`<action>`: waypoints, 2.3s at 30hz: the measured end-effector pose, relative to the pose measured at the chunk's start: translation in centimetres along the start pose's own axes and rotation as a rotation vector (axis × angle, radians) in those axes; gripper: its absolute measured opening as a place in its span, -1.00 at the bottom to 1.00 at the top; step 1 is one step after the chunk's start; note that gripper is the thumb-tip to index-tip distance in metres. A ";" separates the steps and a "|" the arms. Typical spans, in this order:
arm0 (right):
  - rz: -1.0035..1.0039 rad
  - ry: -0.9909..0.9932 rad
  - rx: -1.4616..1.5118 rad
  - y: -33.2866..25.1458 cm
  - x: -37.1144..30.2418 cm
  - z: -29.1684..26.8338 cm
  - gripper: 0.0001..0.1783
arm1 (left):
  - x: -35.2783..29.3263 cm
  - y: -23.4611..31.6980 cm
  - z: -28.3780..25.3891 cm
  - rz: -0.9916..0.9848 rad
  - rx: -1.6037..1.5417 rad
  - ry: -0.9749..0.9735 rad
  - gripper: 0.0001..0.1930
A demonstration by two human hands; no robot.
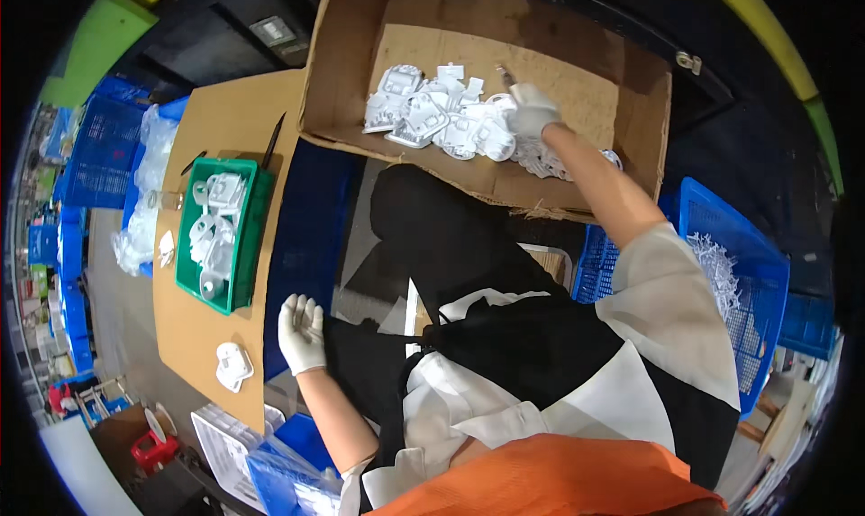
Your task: Manually assemble and trim small plastic components at a production station.
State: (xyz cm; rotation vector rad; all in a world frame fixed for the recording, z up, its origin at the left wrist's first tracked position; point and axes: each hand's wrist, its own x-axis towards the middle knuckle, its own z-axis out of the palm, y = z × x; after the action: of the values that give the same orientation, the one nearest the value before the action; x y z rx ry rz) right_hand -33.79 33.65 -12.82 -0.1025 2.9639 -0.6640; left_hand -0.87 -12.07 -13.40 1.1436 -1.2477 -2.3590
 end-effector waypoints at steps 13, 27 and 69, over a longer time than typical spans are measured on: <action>-0.111 -0.143 -0.396 8.2 2.6 3.4 -0.43 | -4.5 -2.6 -0.1 0.155 -0.175 -0.203 -0.75; -0.526 -0.162 0.460 -15.1 -15.2 -3.0 -0.31 | -13.9 -0.5 15.4 1.218 1.140 -0.269 0.05; -0.754 -0.798 0.720 -21.2 -19.1 -4.4 -0.37 | -12.5 5.3 8.7 0.419 -0.358 -0.431 -0.15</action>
State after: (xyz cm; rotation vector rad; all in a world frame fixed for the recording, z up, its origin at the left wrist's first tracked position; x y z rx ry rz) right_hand -14.43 18.04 1.85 -1.1257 1.7409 -1.3150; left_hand 0.37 -3.55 0.24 0.2402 -0.9901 -2.4188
